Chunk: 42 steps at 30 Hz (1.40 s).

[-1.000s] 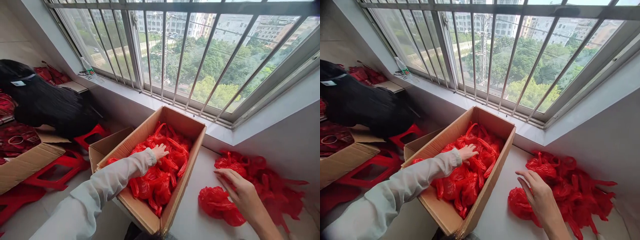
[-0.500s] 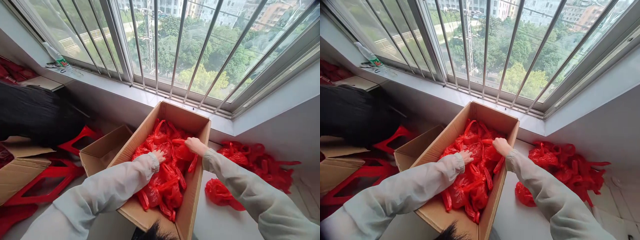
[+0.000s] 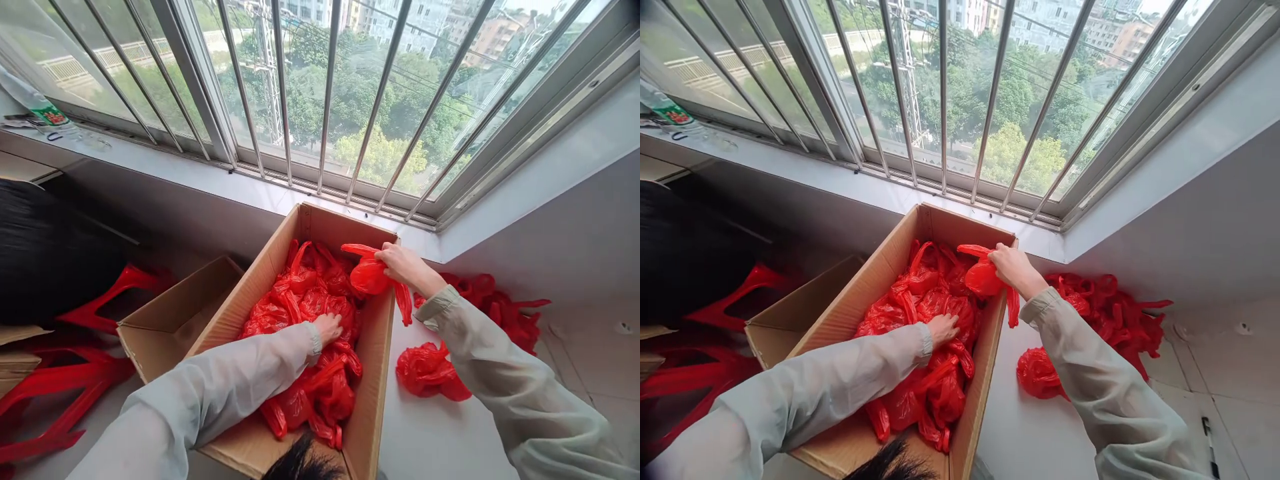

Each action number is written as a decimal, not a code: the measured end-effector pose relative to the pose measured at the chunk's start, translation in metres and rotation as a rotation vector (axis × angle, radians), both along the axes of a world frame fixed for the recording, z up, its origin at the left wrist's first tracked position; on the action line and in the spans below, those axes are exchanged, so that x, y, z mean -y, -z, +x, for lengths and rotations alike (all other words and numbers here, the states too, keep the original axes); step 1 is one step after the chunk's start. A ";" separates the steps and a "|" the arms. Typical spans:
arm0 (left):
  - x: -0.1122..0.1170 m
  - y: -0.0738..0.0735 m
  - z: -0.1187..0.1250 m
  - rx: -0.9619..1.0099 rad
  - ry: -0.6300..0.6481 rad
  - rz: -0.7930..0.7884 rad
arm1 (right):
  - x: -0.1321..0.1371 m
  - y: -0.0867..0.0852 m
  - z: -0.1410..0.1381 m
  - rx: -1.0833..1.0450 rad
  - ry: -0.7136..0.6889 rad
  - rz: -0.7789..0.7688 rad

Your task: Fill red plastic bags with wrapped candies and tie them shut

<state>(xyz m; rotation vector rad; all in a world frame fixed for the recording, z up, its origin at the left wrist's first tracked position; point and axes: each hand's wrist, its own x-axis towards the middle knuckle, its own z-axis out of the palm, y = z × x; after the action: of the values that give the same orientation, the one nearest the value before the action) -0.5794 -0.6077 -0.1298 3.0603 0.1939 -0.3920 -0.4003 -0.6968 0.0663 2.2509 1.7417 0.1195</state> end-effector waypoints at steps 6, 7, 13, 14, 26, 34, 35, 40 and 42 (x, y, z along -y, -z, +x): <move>-0.014 -0.020 -0.020 -0.017 -0.061 -0.003 | 0.001 0.005 0.007 -0.042 -0.002 0.032; -0.014 -0.023 -0.022 -0.009 -0.069 -0.012 | 0.000 0.005 0.008 -0.045 0.000 0.039; -0.008 -0.037 -0.015 0.062 -0.100 -0.057 | -0.002 0.005 0.011 -0.056 0.009 0.054; -0.005 -0.038 -0.012 0.074 -0.084 -0.064 | -0.003 0.005 0.011 -0.057 0.008 0.052; 0.002 -0.038 -0.016 -0.062 0.103 -0.098 | -0.027 0.009 0.012 0.028 -0.044 0.062; -0.053 -0.059 -0.012 0.067 -0.204 0.093 | -0.067 0.059 0.009 0.053 -0.136 -0.126; -0.063 -0.059 -0.012 0.080 -0.270 0.125 | -0.070 0.067 0.008 0.046 -0.135 -0.153; -0.095 -0.053 -0.023 0.003 -0.577 0.177 | -0.081 0.086 0.007 0.046 -0.117 -0.195; -0.094 -0.049 -0.029 -0.063 -0.642 0.136 | -0.083 0.086 0.007 0.061 -0.110 -0.171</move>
<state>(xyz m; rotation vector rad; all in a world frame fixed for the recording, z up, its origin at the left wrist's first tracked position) -0.6079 -0.5134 -0.0813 2.8805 1.1985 -0.4369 -0.3929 -0.6136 -0.0195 2.0114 1.7717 0.0590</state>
